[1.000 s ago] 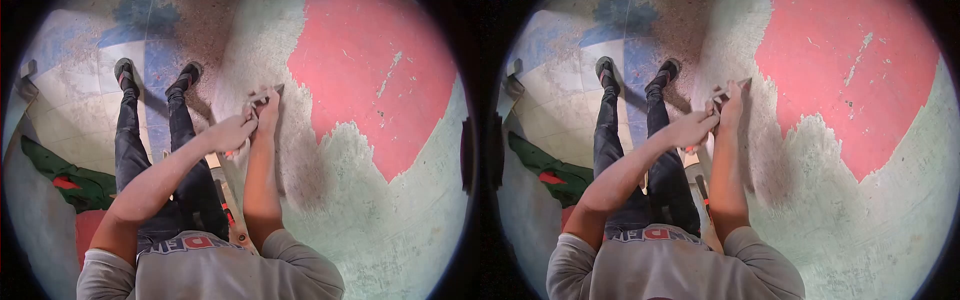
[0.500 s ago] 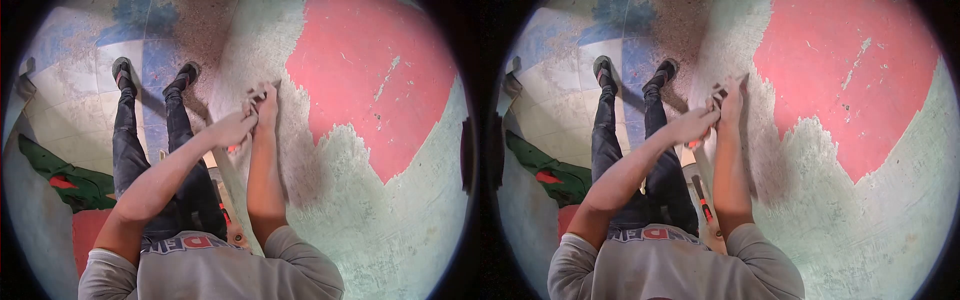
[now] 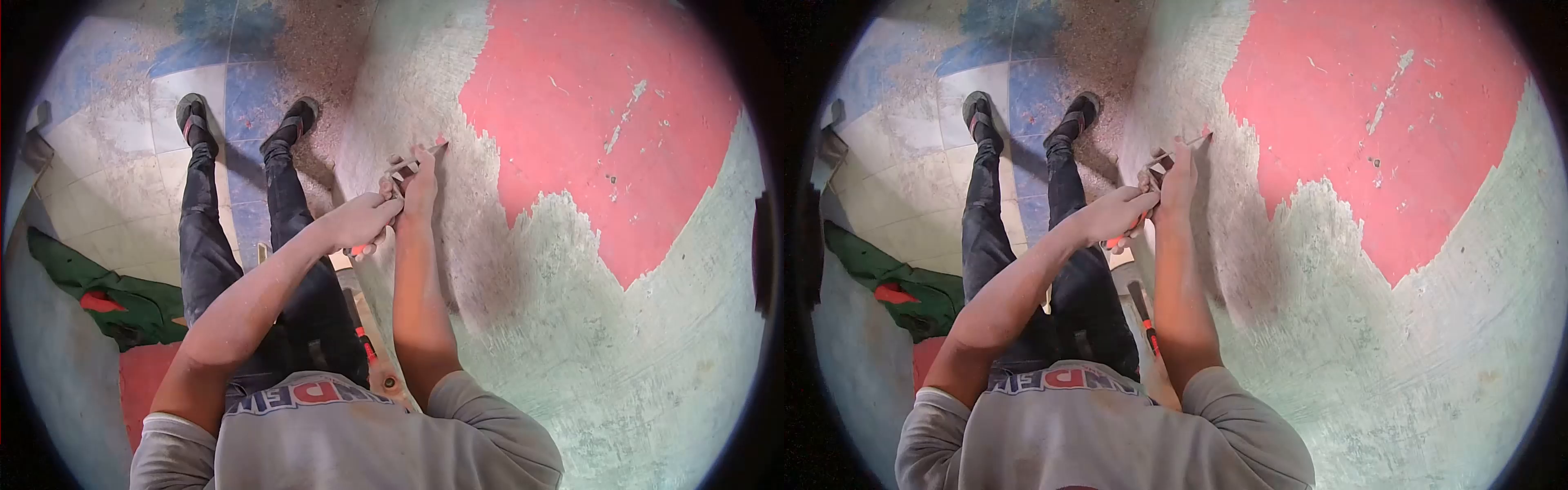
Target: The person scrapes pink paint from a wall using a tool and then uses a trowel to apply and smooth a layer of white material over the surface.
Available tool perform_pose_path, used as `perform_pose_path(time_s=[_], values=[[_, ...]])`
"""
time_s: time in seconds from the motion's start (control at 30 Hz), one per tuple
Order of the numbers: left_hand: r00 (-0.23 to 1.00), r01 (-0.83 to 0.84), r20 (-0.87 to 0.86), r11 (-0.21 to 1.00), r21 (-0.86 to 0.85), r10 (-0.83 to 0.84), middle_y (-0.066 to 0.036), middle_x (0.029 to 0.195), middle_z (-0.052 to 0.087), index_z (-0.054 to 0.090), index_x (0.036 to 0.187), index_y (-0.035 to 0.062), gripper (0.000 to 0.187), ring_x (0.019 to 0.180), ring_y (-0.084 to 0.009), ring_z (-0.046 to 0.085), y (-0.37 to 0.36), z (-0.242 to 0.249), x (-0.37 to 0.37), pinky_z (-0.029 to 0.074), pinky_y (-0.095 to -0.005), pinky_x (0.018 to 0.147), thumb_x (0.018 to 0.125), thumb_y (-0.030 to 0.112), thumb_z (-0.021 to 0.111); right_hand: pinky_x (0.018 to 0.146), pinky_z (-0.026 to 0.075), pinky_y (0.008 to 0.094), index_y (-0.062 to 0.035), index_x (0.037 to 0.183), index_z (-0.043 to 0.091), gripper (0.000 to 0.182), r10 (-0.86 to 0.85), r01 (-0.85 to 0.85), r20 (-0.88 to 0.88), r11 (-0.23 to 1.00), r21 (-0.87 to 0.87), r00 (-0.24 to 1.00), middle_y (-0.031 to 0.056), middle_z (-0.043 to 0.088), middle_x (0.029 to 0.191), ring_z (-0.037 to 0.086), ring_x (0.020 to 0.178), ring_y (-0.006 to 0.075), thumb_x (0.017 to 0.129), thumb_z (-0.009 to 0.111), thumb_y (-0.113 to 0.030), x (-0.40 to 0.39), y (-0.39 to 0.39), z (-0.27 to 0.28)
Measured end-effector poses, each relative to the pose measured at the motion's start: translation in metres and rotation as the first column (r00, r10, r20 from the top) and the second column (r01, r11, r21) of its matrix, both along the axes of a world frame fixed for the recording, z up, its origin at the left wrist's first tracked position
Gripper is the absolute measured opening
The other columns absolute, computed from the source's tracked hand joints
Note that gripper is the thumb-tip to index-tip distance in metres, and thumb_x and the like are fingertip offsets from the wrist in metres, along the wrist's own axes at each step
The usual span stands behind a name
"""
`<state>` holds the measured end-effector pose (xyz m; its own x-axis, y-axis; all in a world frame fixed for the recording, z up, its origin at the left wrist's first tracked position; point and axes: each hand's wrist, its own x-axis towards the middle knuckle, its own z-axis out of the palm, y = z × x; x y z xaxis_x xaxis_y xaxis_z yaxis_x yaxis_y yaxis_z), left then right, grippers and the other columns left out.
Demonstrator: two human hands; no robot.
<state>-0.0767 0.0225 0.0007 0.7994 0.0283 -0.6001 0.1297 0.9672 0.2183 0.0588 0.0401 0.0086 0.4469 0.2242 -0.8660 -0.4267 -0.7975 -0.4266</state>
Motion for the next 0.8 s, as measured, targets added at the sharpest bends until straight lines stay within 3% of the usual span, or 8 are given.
perform_pose_path(time_s=[0.1, 0.13, 0.23, 0.37, 0.5, 0.53, 0.77, 0.8], values=[[0.997, 0.021, -0.071, 1.0, -0.017, -0.022, -0.008, 0.064, 0.053, 0.057, 0.099, -0.007, 0.052, 0.048, -0.0196, 0.059, 0.001, 0.044, -0.003, 0.05, -0.0344, 0.048, 0.103, 0.043, 0.044, 0.04, 0.04, 0.0326, -0.0043, 0.107, 0.054, 0.041, -0.034, 0.034, 0.012, 0.999, 0.022, 0.999, 0.013, 0.059, 0.087, 0.051, 0.047, 0.0201, 0.094, 0.057, -0.044, -0.001, -0.019, 0.024], [0.998, -0.059, -0.011, 0.985, 0.165, 0.061, -0.01, 0.068, 0.057, 0.057, 0.102, -0.0073, 0.053, 0.049, -0.02, 0.06, -0.009, 0.049, 0.0, 0.052, -0.035, 0.052, 0.103, 0.044, 0.044, 0.04, 0.04, 0.0324, -0.0049, 0.108, 0.054, 0.042, -0.019, 0.019, 0.002, 1.0, 0.012, 1.0, 0.0129, 0.059, 0.087, 0.052, 0.047, 0.02, 0.094, 0.057, -0.044, 0.001, -0.024, 0.03], [0.995, -0.016, -0.094, 1.0, -0.024, 0.014, -0.01, 0.069, 0.058, 0.055, 0.106, -0.0073, 0.052, 0.049, -0.0201, 0.059, -0.009, 0.055, 0.005, 0.052, -0.0353, 0.055, 0.103, 0.044, 0.045, 0.04, 0.041, 0.0319, -0.006, 0.112, 0.054, 0.043, 0.04, -0.04, -0.019, 0.999, 0.005, 0.999, 0.0126, 0.059, 0.085, 0.053, 0.048, 0.0198, 0.093, 0.059, -0.044, 0.01, -0.027, 0.03], [0.996, -0.048, -0.075, 0.998, -0.047, 0.045, -0.008, 0.068, 0.057, 0.057, 0.099, -0.0041, 0.049, 0.048, -0.0178, 0.058, 0.003, 0.008, 0.012, 0.05, -0.0348, 0.051, 0.103, 0.044, 0.045, 0.04, 0.041, 0.0319, -0.0056, 0.113, 0.055, 0.045, 0.083, -0.086, -0.052, 0.995, -0.059, 0.995, 0.0132, 0.059, 0.087, 0.054, 0.049, 0.0198, 0.093, 0.06, -0.045, 0.018, -0.005, -0.006], [0.994, -0.011, -0.112, 0.998, 0.069, 0.019, -0.008, 0.067, 0.056, 0.056, 0.094, -0.0014, 0.049, 0.045, -0.0166, 0.056, -0.021, 0.037, 0.009, 0.047, -0.0343, 0.043, 0.104, 0.045, 0.044, 0.04, 0.041, 0.0318, -0.0059, 0.12, 0.052, 0.048, 0.05, -0.049, -0.034, 0.999, 0.021, 0.998, 0.014, 0.06, 0.089, 0.053, 0.048, 0.0197, 0.093, 0.06, -0.044, 0.011, -0.025, 0.018], [0.997, 0.0, -0.073, 0.999, -0.042, -0.003, -0.008, 0.068, 0.056, 0.056, 0.095, -0.0016, 0.051, 0.045, -0.0164, 0.055, -0.016, 0.05, 0.006, 0.047, -0.0344, 0.045, 0.104, 0.047, 0.044, 0.04, 0.041, 0.032, -0.006, 0.121, 0.051, 0.048, 0.048, -0.047, -0.042, 0.999, 0.015, 0.998, 0.0142, 0.06, 0.09, 0.053, 0.048, 0.0197, 0.093, 0.06, -0.044, 0.012, -0.029, 0.026], [0.986, -0.154, -0.068, 0.986, -0.061, 0.15, -0.007, 0.066, 0.054, 0.054, 0.093, -0.002, 0.046, 0.045, -0.017, 0.055, 0.013, 0.001, 0.021, 0.046, -0.0333, 0.041, 0.103, 0.042, 0.042, 0.04, 0.039, 0.0325, -0.0045, 0.121, 0.051, 0.049, 0.121, -0.122, -0.031, 0.993, -0.009, 0.992, 0.0102, 0.06, 0.082, 0.052, 0.046, 0.02, 0.093, 0.06, -0.044, 0.022, 0.011, -0.022], [0.984, -0.149, -0.091, 0.988, 0.047, 0.153, -0.007, 0.067, 0.054, 0.054, 0.093, -0.002, 0.048, 0.045, -0.0168, 0.055, 0.01, 0.011, 0.018, 0.046, -0.0332, 0.041, 0.103, 0.043, 0.042, 0.04, 0.039, 0.0326, -0.0045, 0.118, 0.052, 0.047, 0.109, -0.109, -0.02, 0.994, -0.018, 0.994, 0.0102, 0.06, 0.081, 0.052, 0.045, 0.0201, 0.093, 0.06, -0.044, 0.02, 0.005, -0.013]])
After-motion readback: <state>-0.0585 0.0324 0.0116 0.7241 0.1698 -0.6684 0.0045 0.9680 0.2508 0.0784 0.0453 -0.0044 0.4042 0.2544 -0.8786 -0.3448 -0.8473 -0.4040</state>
